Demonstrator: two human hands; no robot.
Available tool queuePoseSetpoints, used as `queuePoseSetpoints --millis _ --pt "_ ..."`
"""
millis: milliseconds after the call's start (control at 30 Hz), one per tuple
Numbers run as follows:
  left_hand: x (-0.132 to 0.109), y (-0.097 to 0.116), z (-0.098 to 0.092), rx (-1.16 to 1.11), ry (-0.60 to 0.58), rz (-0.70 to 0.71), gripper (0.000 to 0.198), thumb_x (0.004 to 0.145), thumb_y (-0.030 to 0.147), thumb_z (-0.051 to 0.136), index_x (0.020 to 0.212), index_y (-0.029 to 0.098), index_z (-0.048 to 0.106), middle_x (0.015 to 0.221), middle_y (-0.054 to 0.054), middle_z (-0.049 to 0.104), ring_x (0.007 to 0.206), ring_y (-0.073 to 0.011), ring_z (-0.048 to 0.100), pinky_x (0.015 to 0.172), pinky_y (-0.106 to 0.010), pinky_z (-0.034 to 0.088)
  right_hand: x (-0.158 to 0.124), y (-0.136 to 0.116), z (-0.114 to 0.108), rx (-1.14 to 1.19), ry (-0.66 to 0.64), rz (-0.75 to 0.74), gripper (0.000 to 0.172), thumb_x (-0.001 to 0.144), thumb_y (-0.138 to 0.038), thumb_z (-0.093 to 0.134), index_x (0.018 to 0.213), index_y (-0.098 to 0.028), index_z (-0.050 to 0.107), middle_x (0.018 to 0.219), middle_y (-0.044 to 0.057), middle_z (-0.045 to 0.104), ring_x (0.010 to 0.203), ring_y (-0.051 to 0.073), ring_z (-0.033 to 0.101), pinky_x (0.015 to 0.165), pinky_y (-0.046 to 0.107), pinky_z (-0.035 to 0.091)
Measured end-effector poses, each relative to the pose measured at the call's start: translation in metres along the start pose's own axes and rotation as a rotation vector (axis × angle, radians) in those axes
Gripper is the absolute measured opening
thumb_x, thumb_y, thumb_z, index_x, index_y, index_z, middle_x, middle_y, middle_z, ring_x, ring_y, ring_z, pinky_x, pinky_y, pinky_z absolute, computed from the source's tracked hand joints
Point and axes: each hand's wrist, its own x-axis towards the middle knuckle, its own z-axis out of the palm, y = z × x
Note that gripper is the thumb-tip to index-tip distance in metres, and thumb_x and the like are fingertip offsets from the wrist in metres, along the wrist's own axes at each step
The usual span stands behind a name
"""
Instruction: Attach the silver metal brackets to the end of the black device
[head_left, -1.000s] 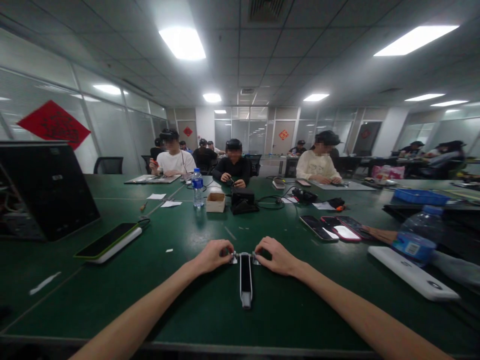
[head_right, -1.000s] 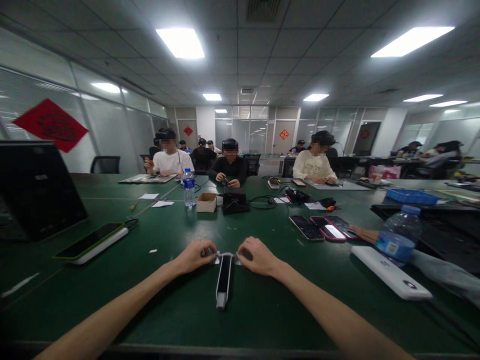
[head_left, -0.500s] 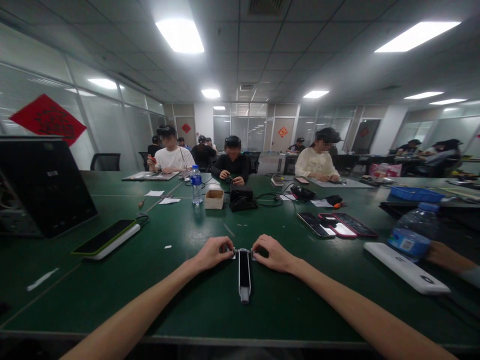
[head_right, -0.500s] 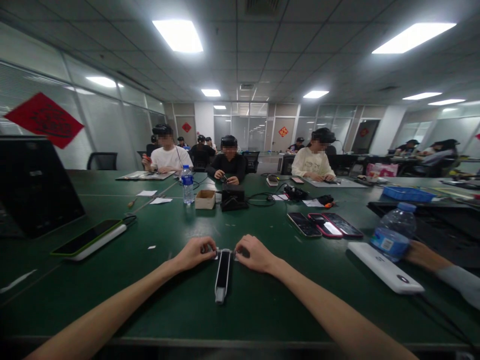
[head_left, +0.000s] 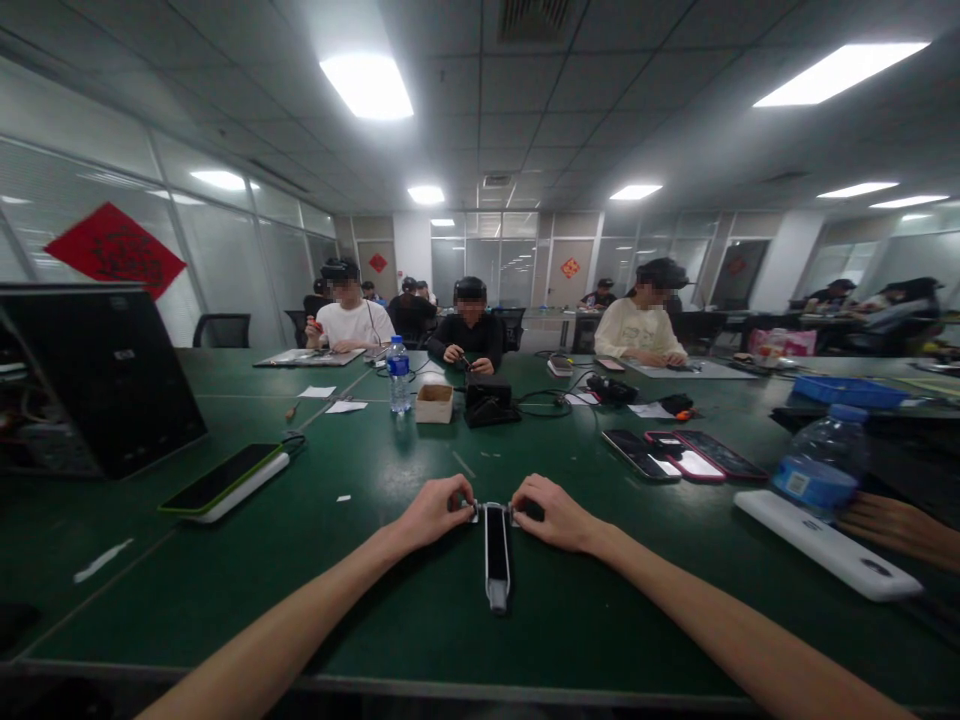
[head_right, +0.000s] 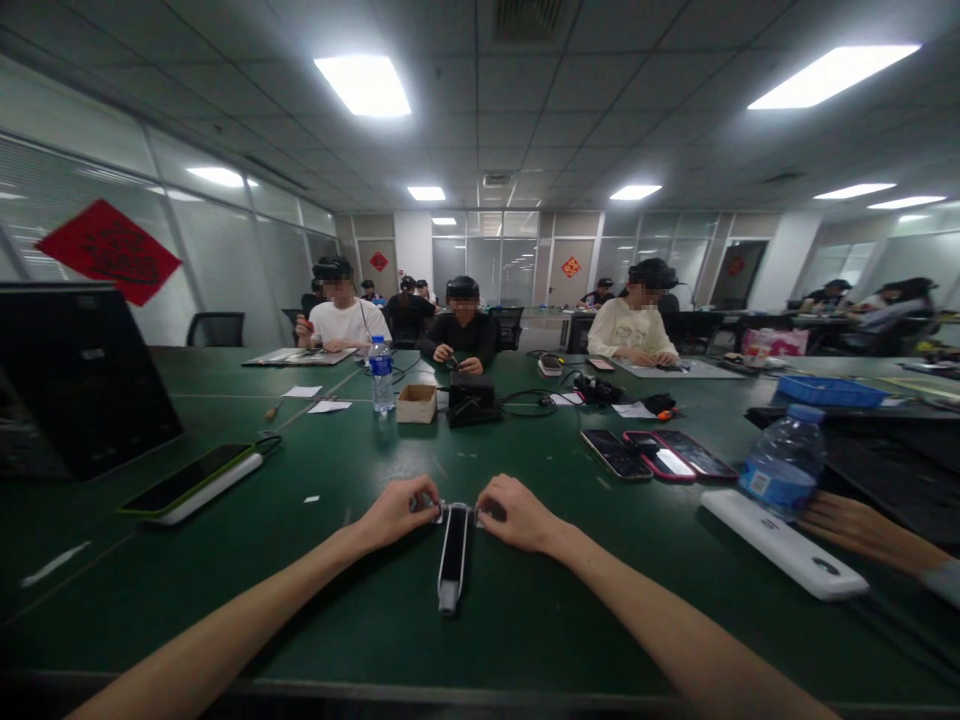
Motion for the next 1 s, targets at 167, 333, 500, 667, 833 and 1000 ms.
queuePoseSetpoints --millis 167,333,500,667,833,1000 --pt "0.0 0.005 -0.001 -0.026 0.011 -0.027 0.01 0.076 0.017 0.066 0.085 0.016 0.062 0.072 0.002 0.063 0.064 -0.0128 0.057 0.061 -0.022 0.043 0.0 0.0 -0.001 0.012 -0.009 0.005 0.008 0.085 -0.021 0.059 0.09 -0.016 0.062 0.09 0.005 0.06 0.083 0.017 0.054 0.074 0.032 0.047" --pt "0.0 0.004 -0.002 -0.086 -0.003 -0.048 0.011 0.077 0.022 0.065 0.087 0.017 0.062 0.076 0.002 0.066 0.066 -0.0136 0.059 0.063 -0.024 0.046 0.0 0.002 -0.001 0.02 -0.01 0.014 0.009 0.087 -0.024 0.058 0.091 -0.017 0.062 0.091 0.005 0.06 0.083 0.016 0.054 0.073 0.032 0.047" --pt "0.001 -0.002 0.0 -0.111 -0.006 -0.026 0.009 0.08 0.021 0.061 0.088 0.017 0.061 0.082 0.0 0.068 0.068 -0.0139 0.062 0.064 -0.024 0.048 -0.001 0.003 -0.001 0.033 -0.01 0.016 0.01 0.087 -0.024 0.057 0.091 -0.017 0.062 0.092 0.005 0.059 0.083 0.016 0.054 0.073 0.031 0.048" --pt "0.001 -0.002 0.0 -0.069 -0.029 -0.014 0.012 0.081 0.023 0.062 0.091 0.017 0.061 0.085 -0.001 0.068 0.071 -0.0145 0.061 0.065 -0.025 0.048 0.0 0.001 -0.003 0.029 -0.016 0.018 0.01 0.087 -0.024 0.057 0.091 -0.017 0.063 0.091 0.005 0.06 0.082 0.016 0.054 0.072 0.031 0.048" --pt "0.002 -0.003 0.001 -0.046 -0.019 0.006 0.017 0.078 0.023 0.065 0.093 0.017 0.061 0.085 -0.001 0.067 0.07 -0.014 0.059 0.066 -0.025 0.048 0.001 0.0 -0.003 0.021 -0.002 0.021 0.007 0.085 -0.021 0.059 0.089 -0.016 0.063 0.088 0.005 0.06 0.081 0.016 0.054 0.073 0.031 0.048" --pt "0.002 -0.006 0.002 -0.079 -0.002 0.002 0.016 0.081 0.025 0.062 0.094 0.017 0.062 0.084 -0.001 0.067 0.069 -0.014 0.059 0.065 -0.025 0.048 -0.001 0.003 -0.001 0.028 -0.006 0.014 0.009 0.086 -0.023 0.058 0.091 -0.016 0.063 0.091 0.006 0.06 0.083 0.016 0.055 0.073 0.031 0.048"
